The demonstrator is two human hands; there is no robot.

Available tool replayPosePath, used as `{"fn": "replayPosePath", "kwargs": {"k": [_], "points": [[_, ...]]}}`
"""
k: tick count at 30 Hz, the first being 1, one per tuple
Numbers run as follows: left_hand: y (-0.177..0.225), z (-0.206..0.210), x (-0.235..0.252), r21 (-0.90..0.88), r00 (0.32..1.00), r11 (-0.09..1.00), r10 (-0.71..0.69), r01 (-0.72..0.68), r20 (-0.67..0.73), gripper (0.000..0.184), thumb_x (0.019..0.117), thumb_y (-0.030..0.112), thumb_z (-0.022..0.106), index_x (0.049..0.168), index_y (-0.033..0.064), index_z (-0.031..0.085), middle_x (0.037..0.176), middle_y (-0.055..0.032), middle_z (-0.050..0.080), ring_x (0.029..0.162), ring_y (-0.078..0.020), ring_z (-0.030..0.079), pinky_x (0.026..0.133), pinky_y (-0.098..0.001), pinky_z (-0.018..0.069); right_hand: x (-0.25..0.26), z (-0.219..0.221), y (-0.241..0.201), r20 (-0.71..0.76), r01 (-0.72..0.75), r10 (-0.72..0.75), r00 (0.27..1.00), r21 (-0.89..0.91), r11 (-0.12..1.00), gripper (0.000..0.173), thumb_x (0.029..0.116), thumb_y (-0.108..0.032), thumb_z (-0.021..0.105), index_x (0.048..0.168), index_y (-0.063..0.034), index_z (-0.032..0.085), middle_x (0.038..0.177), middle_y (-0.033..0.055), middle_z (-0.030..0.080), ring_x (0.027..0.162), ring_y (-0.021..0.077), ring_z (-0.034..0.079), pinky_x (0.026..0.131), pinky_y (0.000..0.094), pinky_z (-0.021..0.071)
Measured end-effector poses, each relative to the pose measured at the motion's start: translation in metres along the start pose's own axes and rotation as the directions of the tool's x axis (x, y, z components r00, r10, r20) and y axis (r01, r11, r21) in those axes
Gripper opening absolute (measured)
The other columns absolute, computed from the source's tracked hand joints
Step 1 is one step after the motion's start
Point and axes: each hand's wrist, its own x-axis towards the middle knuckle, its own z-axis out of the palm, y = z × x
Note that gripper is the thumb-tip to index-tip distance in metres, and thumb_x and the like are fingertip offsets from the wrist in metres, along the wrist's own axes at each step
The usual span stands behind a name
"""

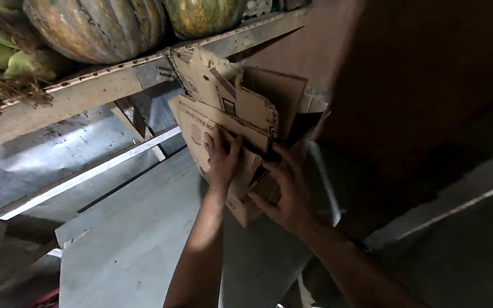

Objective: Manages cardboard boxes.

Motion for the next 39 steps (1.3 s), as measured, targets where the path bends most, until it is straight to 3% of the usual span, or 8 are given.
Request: {"fn": "replayPosePath", "kwargs": {"k": [7, 11, 14, 18, 22, 30, 35, 39], "points": [[-0.054, 0.025, -0.043, 0.047, 0.976, 0.976, 0.216, -0.215, -0.03, 0.089, 0.0967, 0.064, 0.052, 0.164, 0.0124, 0.024, 0.171, -0.021, 0.007, 0.156, -0.0451, 0.006, 0.12, -0.0706, 0.0147, 0.027, -0.036, 0.011, -0.088, -0.037, 0.036, 0.996, -0.012, 0.999, 0.091, 0.085, -0.073, 0.063, 0.153, -0.0144, 0.044, 0.168, 0.0223, 0.019, 0.157, 0.0392, 0.015, 0.123, 0.0624, 0.0219], [-0.059, 0.029, -0.055, 0.025, 0.98, 0.981, 0.194, -0.193, -0.05, 0.091, 0.0955, 0.062, 0.054, 0.164, 0.0119, 0.022, 0.17, -0.0249, 0.003, 0.156, -0.0469, 0.001, 0.125, -0.0647, 0.0073, 0.072, -0.053, 0.026, -0.055, -0.064, 0.061, 0.997, -0.041, 0.997, 0.088, 0.0923, -0.057, 0.064, 0.156, -0.0036, 0.035, 0.162, 0.0227, 0.033, 0.147, 0.0286, 0.04, 0.116, 0.045, 0.0414], [-0.059, 0.034, -0.045, 0.044, 0.983, 0.984, 0.177, -0.175, -0.052, 0.096, 0.0901, 0.069, 0.058, 0.161, 0.0104, 0.031, 0.168, -0.029, 0.007, 0.154, -0.0524, 0.006, 0.123, -0.0671, 0.0133, 0.073, -0.04, 0.052, 0.103, -0.171, 0.182, 0.978, -0.11, 0.979, 0.055, 0.0931, -0.052, 0.065, 0.123, -0.0061, 0.069, 0.114, 0.0147, 0.07, 0.108, 0.0299, 0.066, 0.095, 0.06, 0.0493], [-0.055, 0.045, -0.03, 0.071, 0.991, 0.988, 0.136, -0.136, 0.007, 0.096, 0.0882, 0.07, 0.059, 0.163, 0.0183, 0.03, 0.169, -0.0242, 0.008, 0.154, -0.0503, 0.007, 0.114, -0.0765, 0.0196, 0.079, -0.041, 0.06, 0.062, -0.168, 0.17, 0.984, -0.026, 0.985, 0.067, 0.097, -0.048, 0.062, 0.144, -0.0016, 0.054, 0.133, 0.0172, 0.065, 0.124, 0.0248, 0.061, 0.108, 0.0492, 0.0452], [-0.057, 0.067, 0.002, 0.075, 0.989, 0.991, 0.108, -0.115, 0.097, 0.095, 0.0892, 0.069, 0.06, 0.165, 0.0249, 0.023, 0.172, -0.0177, 0.004, 0.156, -0.0451, 0.005, 0.113, -0.0778, 0.0169, 0.095, -0.029, 0.077, 0.08, -0.316, 0.324, 0.943, -0.09, 0.944, 0.049, 0.1063, -0.043, 0.049, 0.137, -0.0047, 0.053, 0.096, 0.0172, 0.069, 0.083, 0.0327, 0.069, 0.072, 0.0573, 0.0548], [-0.038, 0.071, 0.033, -0.214, 0.977, 0.957, 0.209, -0.195, 0.043, 0.092, 0.0929, 0.056, 0.064, 0.162, 0.0106, 0.025, 0.169, -0.0198, 0.016, 0.153, -0.0348, 0.024, 0.119, -0.0571, 0.0318, 0.118, -0.056, 0.096, 0.059, -0.298, 0.294, 0.954, 0.079, 0.951, 0.058, 0.1028, -0.045, 0.057, 0.152, -0.0159, 0.044, 0.128, 0.0127, 0.067, 0.109, 0.0214, 0.069, 0.091, 0.046, 0.0583], [0.03, 0.025, 0.047, -0.256, 0.814, 0.773, 0.543, -0.58, -0.206, 0.093, 0.1036, 0.063, 0.039, 0.163, -0.0005, 0.005, 0.171, -0.0181, 0.003, 0.158, -0.0233, 0.009, 0.129, -0.0412, 0.0144, 0.115, -0.048, 0.088, 0.167, -0.296, 0.279, 0.946, 0.093, 0.951, 0.043, 0.1017, -0.041, 0.062, 0.132, -0.0114, 0.061, 0.096, 0.0094, 0.071, 0.078, 0.0166, 0.069, 0.066, 0.0402, 0.0589], [0.058, 0.024, 0.061, -0.011, 0.714, 0.723, 0.679, -0.69, -0.171, 0.084, 0.1047, 0.06, 0.039, 0.162, 0.0006, 0.02, 0.17, -0.0246, 0.002, 0.158, -0.0358, 0.008, 0.128, -0.052, 0.0127, 0.123, -0.048, 0.07, 0.394, -0.347, 0.292, 0.871, 0.076, 0.935, 0.043, 0.1033, -0.04, 0.058, 0.136, -0.0117, 0.061, 0.108, 0.0056, 0.071, 0.094, 0.0116, 0.068, 0.084, 0.0378, 0.0581]]}}
